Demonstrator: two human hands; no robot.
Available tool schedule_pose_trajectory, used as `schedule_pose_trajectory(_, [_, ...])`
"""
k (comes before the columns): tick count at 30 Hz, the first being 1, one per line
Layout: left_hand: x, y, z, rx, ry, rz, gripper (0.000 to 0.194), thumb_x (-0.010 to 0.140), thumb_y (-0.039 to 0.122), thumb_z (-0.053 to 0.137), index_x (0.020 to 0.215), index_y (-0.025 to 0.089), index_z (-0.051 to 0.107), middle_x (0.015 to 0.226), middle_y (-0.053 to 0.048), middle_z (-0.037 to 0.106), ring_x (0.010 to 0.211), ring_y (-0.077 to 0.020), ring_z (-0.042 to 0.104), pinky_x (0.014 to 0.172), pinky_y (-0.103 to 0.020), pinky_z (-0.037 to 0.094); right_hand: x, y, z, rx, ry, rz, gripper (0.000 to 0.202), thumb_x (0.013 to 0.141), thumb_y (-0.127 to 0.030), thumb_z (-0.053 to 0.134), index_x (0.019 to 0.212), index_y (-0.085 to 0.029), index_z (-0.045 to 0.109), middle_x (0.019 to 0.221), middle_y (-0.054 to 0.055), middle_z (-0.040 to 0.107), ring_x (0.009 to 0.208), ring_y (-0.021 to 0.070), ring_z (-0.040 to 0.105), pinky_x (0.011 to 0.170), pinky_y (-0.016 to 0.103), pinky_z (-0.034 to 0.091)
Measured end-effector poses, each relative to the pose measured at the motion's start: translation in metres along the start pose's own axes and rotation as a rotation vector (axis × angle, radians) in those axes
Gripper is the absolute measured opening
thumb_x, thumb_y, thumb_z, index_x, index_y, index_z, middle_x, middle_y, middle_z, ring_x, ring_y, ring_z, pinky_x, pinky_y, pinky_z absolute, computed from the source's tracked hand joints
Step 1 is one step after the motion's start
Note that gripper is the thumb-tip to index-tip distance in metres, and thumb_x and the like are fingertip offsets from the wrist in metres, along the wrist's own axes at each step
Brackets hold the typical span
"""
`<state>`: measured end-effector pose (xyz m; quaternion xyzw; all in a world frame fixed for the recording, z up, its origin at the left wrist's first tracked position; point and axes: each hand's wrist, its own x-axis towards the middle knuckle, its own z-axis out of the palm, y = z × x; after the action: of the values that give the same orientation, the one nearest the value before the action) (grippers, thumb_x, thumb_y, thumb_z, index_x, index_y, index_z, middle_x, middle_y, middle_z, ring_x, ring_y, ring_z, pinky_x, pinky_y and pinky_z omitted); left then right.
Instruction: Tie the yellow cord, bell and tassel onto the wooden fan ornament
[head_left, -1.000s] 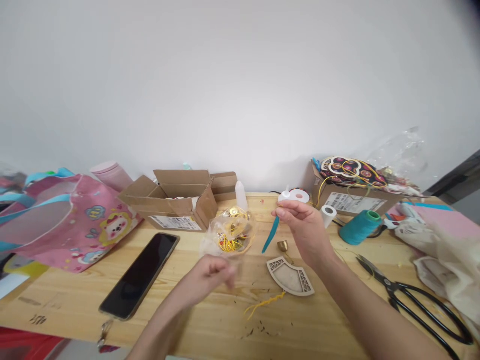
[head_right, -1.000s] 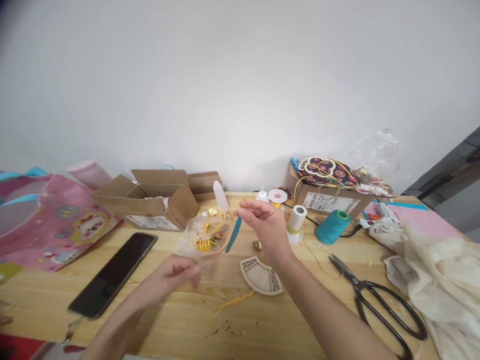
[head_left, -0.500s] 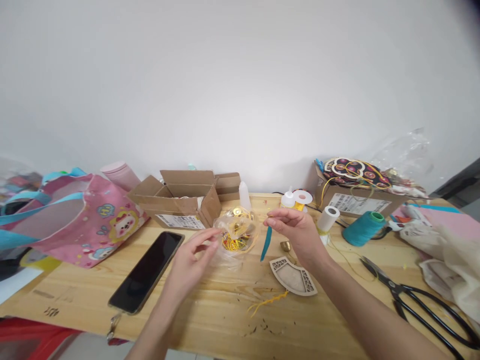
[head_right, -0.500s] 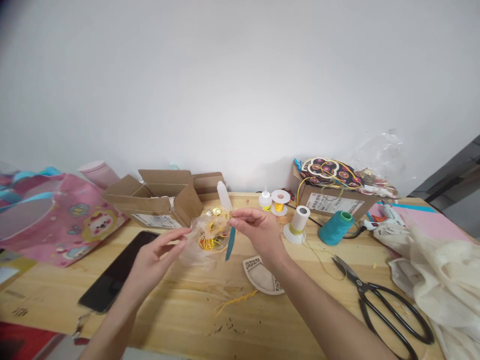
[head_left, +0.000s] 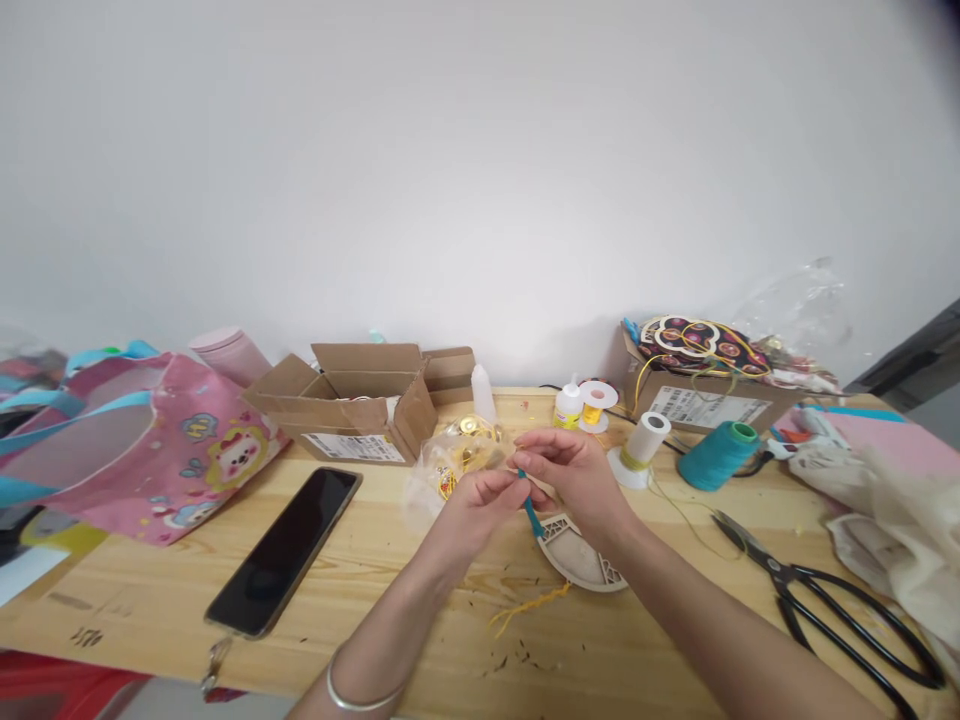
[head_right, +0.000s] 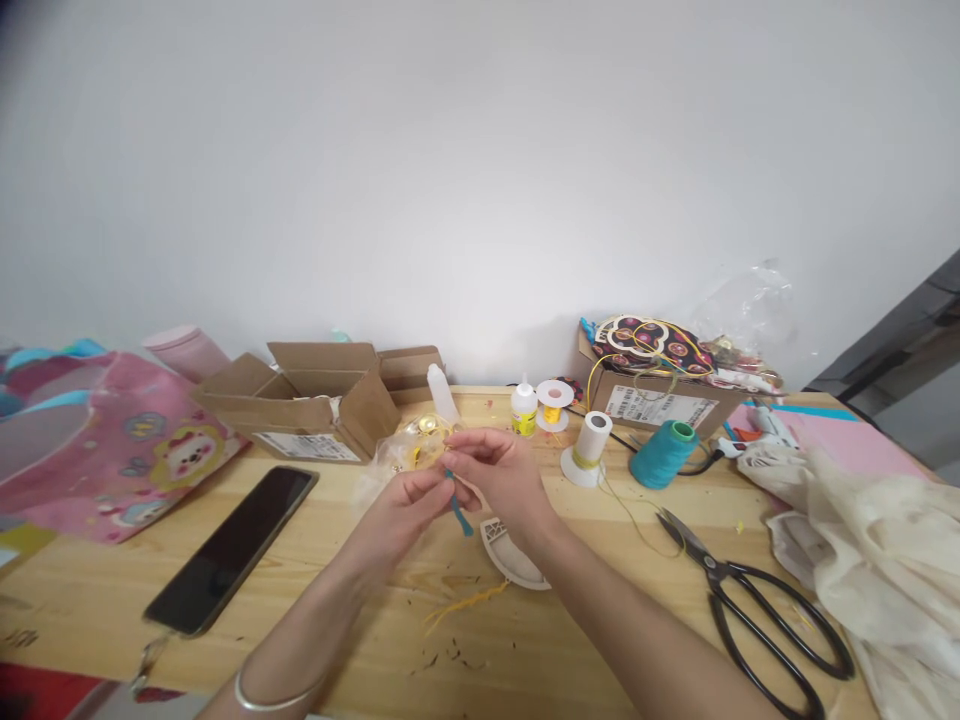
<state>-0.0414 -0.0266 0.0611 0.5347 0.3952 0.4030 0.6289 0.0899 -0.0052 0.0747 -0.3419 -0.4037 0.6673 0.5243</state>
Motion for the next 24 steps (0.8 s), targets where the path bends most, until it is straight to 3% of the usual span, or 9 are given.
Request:
schedule_pose_trajectory(5, [-0.003,-0.002,0.0,0.072,0.023,-0.061,0.022,0.069,0.037,0.062,0.066,0.017,0.07,0.076,-0.005,0.068,0.076,-0.0165,0.059,0.073,-0.027,0.043,0.0,-0.002,-0.003,-0.017,0.077,-0.062,0.017,0.053,-0.023,0.075,0.067,-0.019,0.066,0.061,-0.002,0.066,0.061,0.0116,0.062,0.056,0.022,0.049])
schedule_pose_trajectory(12, [-0.021,-0.008,-0.014,0.395,-0.147,-0.062,0.021,0.069,0.032,0.062,0.059,0.015,0.069,0.074,-0.005,0.066,0.067,-0.0149,0.057,0.062,-0.024,0.042,0.002,-0.01,-0.01,0.024,0.144,-0.182,0.016,0.057,-0.023,0.073,0.071,-0.022,0.066,0.064,-0.003,0.068,0.065,0.0127,0.063,0.069,0.028,0.049])
schedule_pose_trajectory(15, [-0.023,-0.008,-0.023,0.468,0.042,-0.052,0.029,0.073,0.034,0.056,0.056,0.014,0.066,0.064,-0.005,0.065,0.062,-0.0144,0.057,0.06,-0.024,0.042,0.002,-0.014,-0.009,-0.02,0.145,-0.179,0.017,0.056,-0.023,0.074,0.071,-0.021,0.066,0.063,-0.002,0.068,0.065,0.0134,0.063,0.068,0.029,0.049])
schedule_pose_trajectory(18, [-0.016,0.001,-0.023,0.352,0.268,0.06,0.023,0.073,0.035,0.057,0.072,0.015,0.068,0.076,-0.005,0.067,0.074,-0.0161,0.058,0.069,-0.025,0.043,0.0,-0.012,-0.005,-0.061,0.085,-0.12,0.018,0.055,-0.024,0.074,0.071,-0.021,0.067,0.064,-0.001,0.068,0.063,0.0129,0.063,0.065,0.027,0.05])
schedule_pose_trajectory(20, [-0.01,0.009,-0.017,0.267,0.29,0.096,0.023,0.071,0.036,0.06,0.081,0.016,0.068,0.083,-0.005,0.068,0.078,-0.0166,0.057,0.071,-0.026,0.043,-0.001,-0.009,-0.003,-0.072,0.061,-0.097,0.018,0.055,-0.024,0.074,0.072,-0.021,0.067,0.063,-0.002,0.068,0.061,0.0116,0.062,0.063,0.025,0.05])
schedule_pose_trajectory(24, [0.0,0.015,-0.003,0.18,0.188,0.094,0.02,0.069,0.034,0.062,0.07,0.015,0.067,0.071,-0.003,0.064,0.07,-0.0139,0.054,0.066,-0.024,0.042,-0.001,-0.003,-0.002,-0.061,0.039,-0.083,0.017,0.055,-0.022,0.074,0.07,-0.02,0.067,0.06,-0.003,0.067,0.057,0.0087,0.06,0.059,0.021,0.048])
